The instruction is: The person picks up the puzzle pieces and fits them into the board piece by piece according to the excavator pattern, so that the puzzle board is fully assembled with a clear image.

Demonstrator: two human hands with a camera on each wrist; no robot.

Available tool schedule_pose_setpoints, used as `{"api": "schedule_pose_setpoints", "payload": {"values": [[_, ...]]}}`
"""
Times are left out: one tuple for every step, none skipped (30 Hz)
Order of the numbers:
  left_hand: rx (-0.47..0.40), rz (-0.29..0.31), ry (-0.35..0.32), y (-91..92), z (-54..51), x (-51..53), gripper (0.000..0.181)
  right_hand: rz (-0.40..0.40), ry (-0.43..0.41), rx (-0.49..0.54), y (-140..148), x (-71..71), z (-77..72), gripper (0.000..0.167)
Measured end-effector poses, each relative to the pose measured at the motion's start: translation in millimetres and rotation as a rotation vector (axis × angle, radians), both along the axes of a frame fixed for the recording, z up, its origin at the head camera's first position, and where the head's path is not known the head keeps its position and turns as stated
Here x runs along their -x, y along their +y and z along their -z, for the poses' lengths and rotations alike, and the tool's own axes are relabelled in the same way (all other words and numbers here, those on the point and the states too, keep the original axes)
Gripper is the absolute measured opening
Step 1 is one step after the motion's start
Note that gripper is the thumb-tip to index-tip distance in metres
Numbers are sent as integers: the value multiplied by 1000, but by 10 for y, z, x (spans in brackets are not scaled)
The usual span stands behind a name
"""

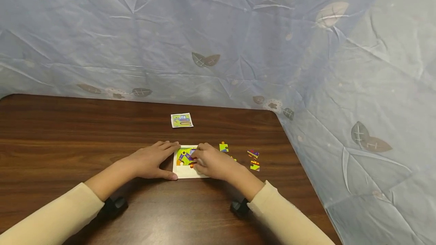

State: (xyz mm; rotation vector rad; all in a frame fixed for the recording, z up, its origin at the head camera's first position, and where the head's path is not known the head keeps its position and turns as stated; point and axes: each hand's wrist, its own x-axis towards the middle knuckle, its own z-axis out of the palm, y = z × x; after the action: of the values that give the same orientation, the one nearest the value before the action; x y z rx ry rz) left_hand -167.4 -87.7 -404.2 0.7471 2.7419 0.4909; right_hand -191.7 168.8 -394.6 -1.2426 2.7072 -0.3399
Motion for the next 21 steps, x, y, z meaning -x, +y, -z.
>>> {"api": "schedule_pose_setpoints", "payload": {"values": [[1, 1, 1, -1, 4, 1, 104, 5, -11, 13, 35, 3, -12, 28], [2, 2, 2, -3, 8, 2, 105, 11, -12, 29, 76, 8, -24, 29], [3, 2, 3, -5, 11, 4, 105, 16, -6, 51, 125, 14, -36, 29], [4, 3, 4, -6, 13, 6, 105, 29, -1, 69, 180, 19, -51, 28], [6, 4, 6, -8, 14, 8, 105, 46, 6, 86, 239, 22, -73, 28], [7, 4, 7, -9, 15, 10, 106, 68, 16, 100, 305, 26, -90, 27], [8, 4, 8, -11, 16, 8, 106, 86, 26, 113, 376, 34, -103, 26], [8, 4, 9, -13, 16, 5, 106, 104, 37, 123, 451, 43, -111, 25], [8, 3, 9, -15, 17, 2, 106, 126, 45, 132, 530, 54, -116, 23], [8, 2, 9, -17, 18, 0, 107, 150, 50, 137, 613, 64, -117, 22], [8, 0, 8, -19, 19, -4, 107, 170, 56, 144, 698, 78, -109, 21], [8, -1, 6, -21, 20, -7, 107, 192, 59, 150, 784, 90, -97, 19], [8, -1, 4, -21, 22, -10, 107, 212, 58, 155, 870, 100, -83, 18], [7, -2, 1, -22, 23, -13, 106, 232, 59, 154, 958, 110, -64, 17], [8, -3, -4, -21, 25, -15, 106, 252, 55, 157, 1042, 118, -42, 16], [9, -3, -6, -20, 26, -17, 106, 272, 48, 156, 1123, 123, -21, 16], [9, -3, -8, -18, 26, -17, 106, 291, 42, 154, 1202, 128, -2, 16], [10, -3, -7, -15, 26, -15, 107, 310, 40, 153, 1277, 130, 18, 16], [9, -2, -6, -12, 26, -12, 106, 327, 39, 152, 1347, 132, 36, 16], [9, -1, -3, -10, 27, -9, 106, 343, 43, 149, 1413, 132, 53, 16], [10, 0, 0, -8, 27, -7, 107, 356, 44, 151, 1472, 133, 66, 17]]}}
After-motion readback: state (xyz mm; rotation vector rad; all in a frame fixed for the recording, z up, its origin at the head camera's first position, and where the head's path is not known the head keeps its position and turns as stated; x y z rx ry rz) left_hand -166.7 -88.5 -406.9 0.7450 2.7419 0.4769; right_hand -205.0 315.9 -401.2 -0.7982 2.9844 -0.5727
